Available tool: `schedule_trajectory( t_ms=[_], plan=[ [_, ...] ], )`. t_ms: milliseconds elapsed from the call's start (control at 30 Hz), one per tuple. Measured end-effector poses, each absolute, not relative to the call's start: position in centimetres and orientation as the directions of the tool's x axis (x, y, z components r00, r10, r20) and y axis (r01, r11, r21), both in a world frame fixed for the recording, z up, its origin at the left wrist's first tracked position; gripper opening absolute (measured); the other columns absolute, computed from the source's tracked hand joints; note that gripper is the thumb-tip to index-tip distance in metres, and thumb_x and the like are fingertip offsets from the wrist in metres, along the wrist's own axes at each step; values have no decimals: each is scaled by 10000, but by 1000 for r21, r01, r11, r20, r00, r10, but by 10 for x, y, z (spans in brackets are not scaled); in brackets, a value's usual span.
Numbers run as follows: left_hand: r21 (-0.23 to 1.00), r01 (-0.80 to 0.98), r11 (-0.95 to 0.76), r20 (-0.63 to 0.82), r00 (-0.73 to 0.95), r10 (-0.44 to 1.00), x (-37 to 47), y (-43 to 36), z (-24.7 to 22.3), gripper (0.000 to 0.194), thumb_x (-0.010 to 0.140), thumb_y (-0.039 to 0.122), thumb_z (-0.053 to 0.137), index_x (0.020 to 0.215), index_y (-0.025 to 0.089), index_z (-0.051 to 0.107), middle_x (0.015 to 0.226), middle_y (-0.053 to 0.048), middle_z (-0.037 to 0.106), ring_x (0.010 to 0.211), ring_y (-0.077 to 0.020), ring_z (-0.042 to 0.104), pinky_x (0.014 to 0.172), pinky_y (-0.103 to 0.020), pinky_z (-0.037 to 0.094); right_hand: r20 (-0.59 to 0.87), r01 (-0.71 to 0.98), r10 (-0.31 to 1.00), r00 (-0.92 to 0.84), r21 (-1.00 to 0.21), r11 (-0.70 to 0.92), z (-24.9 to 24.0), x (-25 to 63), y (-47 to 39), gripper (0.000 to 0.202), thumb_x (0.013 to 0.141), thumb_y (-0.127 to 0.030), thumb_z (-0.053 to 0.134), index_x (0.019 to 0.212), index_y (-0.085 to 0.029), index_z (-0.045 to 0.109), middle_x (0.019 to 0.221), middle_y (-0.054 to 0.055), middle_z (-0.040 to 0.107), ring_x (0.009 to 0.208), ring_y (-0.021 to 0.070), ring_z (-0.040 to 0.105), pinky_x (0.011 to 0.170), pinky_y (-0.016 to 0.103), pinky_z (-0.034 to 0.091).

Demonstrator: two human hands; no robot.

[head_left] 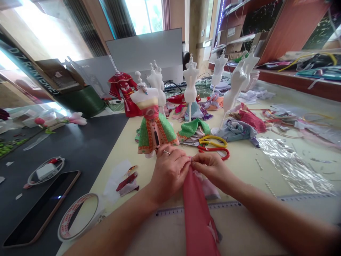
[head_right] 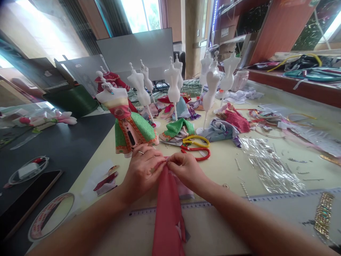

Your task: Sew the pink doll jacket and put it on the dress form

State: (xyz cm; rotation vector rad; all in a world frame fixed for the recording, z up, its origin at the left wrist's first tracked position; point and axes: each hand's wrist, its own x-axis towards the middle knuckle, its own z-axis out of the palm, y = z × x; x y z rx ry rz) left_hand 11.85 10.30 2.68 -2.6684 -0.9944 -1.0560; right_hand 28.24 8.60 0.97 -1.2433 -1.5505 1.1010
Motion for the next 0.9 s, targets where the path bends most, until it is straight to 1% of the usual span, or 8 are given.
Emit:
schedule_trajectory(
  t_ms=[100, 233, 333, 433, 600, 767, 900],
  plan=[
    [110, 613, -783, 640, 559, 528, 118, 102, 28, 143, 836, 143, 508, 817, 185, 644, 846, -24, 671, 831, -181, 562, 941, -413, 346, 160, 328, 976, -145, -923, 200, 13, 281, 85, 176, 766, -260, 534, 627, -168, 589, 623, 2, 570, 626, 144, 495, 563, 248, 362],
    [75, 615, -785, 629, 582, 516, 118, 101, 29, 147, 837, 143, 504, 807, 180, 643, 834, -27, 670, 824, -180, 558, 951, -417, 337, 185, 384, 972, -146, -895, 228, 16, 279, 84, 158, 768, -236, 522, 644, -173, 598, 651, 14, 606, 655, 162, 533, 590, 262, 386],
    [82, 612, -786, 627, 581, 519, 119, 101, 29, 141, 835, 144, 502, 809, 177, 636, 830, -26, 667, 824, -178, 557, 953, -417, 338, 188, 402, 972, -143, -886, 230, 17, 279, 84, 151, 766, -225, 516, 655, -173, 605, 661, 15, 617, 656, 163, 541, 584, 261, 388],
    [118, 608, -785, 626, 568, 534, 119, 103, 27, 140, 829, 137, 498, 813, 185, 629, 827, -20, 665, 822, -177, 556, 949, -417, 342, 192, 405, 971, -146, -883, 235, 16, 279, 84, 159, 766, -222, 510, 652, -170, 608, 653, 14, 610, 650, 159, 535, 576, 256, 382],
    [224, 595, -772, 603, 537, 589, 119, 106, 24, 119, 801, 134, 514, 781, 188, 617, 808, -25, 650, 818, -186, 549, 909, -403, 370, 150, 375, 976, -157, -905, 200, 15, 280, 86, 164, 755, -215, 514, 620, -167, 594, 615, 1, 580, 626, 144, 505, 556, 242, 364],
    [405, 567, -717, 532, 492, 689, 120, 107, 25, 124, 783, 121, 506, 713, 185, 585, 764, -28, 621, 787, -185, 539, 806, -352, 409, 58, 263, 984, -168, -959, 102, 13, 282, 88, 148, 729, -249, 546, 621, -163, 600, 592, -12, 540, 583, 125, 464, 520, 230, 341],
    [538, 527, -658, 474, 457, 753, 121, 108, 25, 138, 795, 134, 488, 686, 187, 555, 747, -24, 595, 768, -172, 540, 741, -302, 419, 5, 177, 983, -182, -983, 38, 11, 283, 88, 135, 723, -260, 561, 660, -159, 625, 620, -8, 551, 596, 123, 468, 532, 228, 349]
  ],
)
